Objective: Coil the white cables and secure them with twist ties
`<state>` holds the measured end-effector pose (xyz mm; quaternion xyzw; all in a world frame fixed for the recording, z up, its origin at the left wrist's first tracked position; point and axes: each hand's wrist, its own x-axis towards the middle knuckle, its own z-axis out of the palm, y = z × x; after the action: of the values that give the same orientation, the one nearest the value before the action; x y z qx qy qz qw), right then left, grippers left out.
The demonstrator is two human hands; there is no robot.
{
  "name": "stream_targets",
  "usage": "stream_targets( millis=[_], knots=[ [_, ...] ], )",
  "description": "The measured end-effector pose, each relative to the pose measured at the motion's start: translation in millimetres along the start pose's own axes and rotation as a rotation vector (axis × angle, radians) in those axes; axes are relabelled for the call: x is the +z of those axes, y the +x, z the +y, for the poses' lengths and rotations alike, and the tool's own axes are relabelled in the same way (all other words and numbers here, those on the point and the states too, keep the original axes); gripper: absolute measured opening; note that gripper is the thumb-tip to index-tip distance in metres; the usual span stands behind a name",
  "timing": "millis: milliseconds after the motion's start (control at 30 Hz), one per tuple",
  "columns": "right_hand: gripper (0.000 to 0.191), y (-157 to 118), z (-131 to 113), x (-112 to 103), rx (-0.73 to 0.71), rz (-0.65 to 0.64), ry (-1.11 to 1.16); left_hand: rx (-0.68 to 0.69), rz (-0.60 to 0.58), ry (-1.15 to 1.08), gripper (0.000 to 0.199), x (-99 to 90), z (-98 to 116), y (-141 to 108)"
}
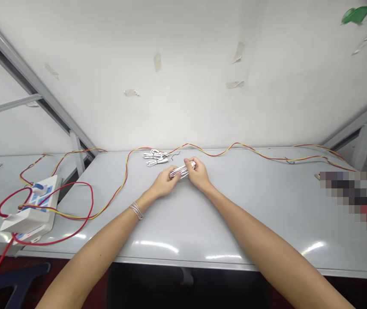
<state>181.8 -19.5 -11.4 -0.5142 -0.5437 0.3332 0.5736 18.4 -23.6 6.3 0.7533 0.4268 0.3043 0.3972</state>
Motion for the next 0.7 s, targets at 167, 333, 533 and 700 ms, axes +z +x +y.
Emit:
stream_targets(
  millis=[167,333,533,700],
  knots=[
    [0.049,2.7,4.6,1.7,0.038,-0.051,0.064,0.007,0.005,-0.021,0.023,-0.6,-2.1,-0.7],
    [0.050,3.4,3.1,1.2,0.066,-0.084,0.103,0.021,-0.023,-0.045,0.019,-2.2,-3.5,0.1],
    [0.048,2.3,0.3,0.8,0.076,-0.132,0.058,-0.049,0.055,0.017,0.019,-0.6,1.8,-0.7],
    [0.047,-0.1,-2.6,0.5,0.067,-0.158,0.022,-0.065,0.078,-0.024,0.019,0.5,1.9,-0.6]
  ],
)
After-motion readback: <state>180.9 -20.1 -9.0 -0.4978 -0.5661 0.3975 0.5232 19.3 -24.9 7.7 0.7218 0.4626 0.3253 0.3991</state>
